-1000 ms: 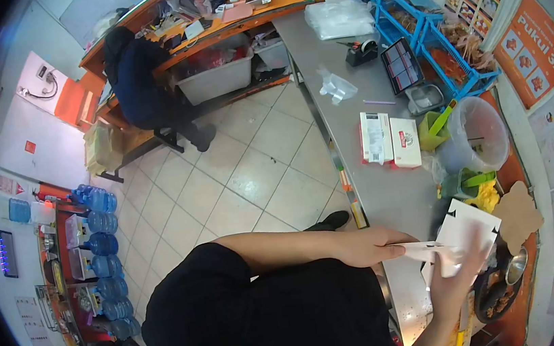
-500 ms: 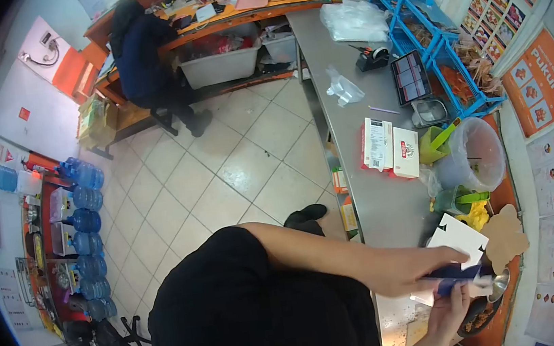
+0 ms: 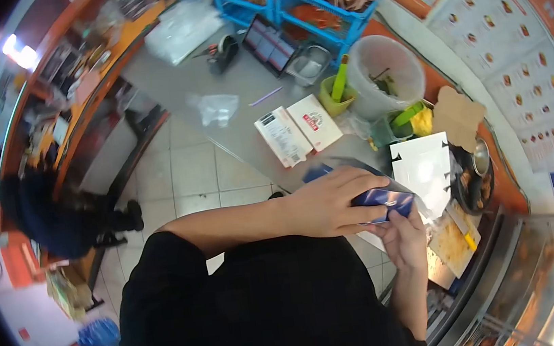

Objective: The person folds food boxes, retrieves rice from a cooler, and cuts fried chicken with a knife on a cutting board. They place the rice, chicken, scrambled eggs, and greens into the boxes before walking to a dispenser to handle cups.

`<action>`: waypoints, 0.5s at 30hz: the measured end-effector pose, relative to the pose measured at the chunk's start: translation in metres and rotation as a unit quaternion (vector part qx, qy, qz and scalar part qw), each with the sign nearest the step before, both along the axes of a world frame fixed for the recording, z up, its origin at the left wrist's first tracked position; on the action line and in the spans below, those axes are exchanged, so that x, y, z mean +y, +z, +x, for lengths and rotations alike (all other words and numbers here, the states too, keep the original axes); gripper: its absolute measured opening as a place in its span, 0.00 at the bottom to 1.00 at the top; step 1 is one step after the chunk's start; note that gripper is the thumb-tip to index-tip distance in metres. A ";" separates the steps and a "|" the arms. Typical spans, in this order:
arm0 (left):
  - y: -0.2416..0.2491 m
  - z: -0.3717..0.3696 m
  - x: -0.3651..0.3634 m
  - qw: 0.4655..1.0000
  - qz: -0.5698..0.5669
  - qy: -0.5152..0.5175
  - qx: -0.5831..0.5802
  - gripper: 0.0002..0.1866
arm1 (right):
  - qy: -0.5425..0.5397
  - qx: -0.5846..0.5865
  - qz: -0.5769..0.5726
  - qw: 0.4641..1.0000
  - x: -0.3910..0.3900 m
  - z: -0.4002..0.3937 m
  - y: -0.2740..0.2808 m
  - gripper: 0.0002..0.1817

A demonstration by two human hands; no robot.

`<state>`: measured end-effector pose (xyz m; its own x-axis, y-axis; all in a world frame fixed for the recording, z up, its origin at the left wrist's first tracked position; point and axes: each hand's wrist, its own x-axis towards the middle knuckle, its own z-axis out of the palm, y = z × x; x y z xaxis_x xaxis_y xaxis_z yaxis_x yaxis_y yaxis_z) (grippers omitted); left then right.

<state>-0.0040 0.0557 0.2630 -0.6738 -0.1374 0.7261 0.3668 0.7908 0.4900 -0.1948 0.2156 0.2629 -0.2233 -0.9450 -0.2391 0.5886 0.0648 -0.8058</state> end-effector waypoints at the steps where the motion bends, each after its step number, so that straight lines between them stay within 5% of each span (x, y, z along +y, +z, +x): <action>1: 0.005 0.002 -0.012 0.998 -0.036 0.040 0.010 0.20 | -0.014 0.003 -0.003 1.000 -0.005 0.010 0.006 0.24; 4: 0.011 0.006 -0.031 0.999 -0.031 -0.006 0.024 0.24 | -0.083 -0.050 -0.036 0.995 -0.013 0.029 0.023 0.25; 6: 0.018 0.006 -0.047 0.997 -0.043 -0.020 0.053 0.25 | -0.252 -0.129 0.021 0.959 -0.008 0.019 0.034 0.24; 10: 0.012 0.003 -0.063 0.987 -0.068 -0.099 0.111 0.25 | -0.085 -0.172 -0.005 0.981 0.024 -0.019 0.004 0.21; 12: 0.008 0.000 -0.075 0.987 -0.045 -0.086 0.131 0.25 | -0.260 0.104 0.109 0.954 0.016 0.004 0.017 0.17; 13: 0.005 -0.001 -0.077 0.986 -0.022 -0.092 0.138 0.23 | -0.265 0.178 0.080 0.944 0.014 0.006 0.007 0.14; 15: 0.003 -0.005 -0.075 0.982 -0.014 -0.063 0.180 0.22 | -0.351 0.396 0.058 0.847 -0.003 0.013 -0.017 0.14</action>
<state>-0.0094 -0.0190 0.2660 -0.3840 -0.0458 0.9222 0.6070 0.7401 0.2895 -0.1820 0.2126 0.2462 -0.8535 -0.4938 0.1662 -0.2068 0.0283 -0.9780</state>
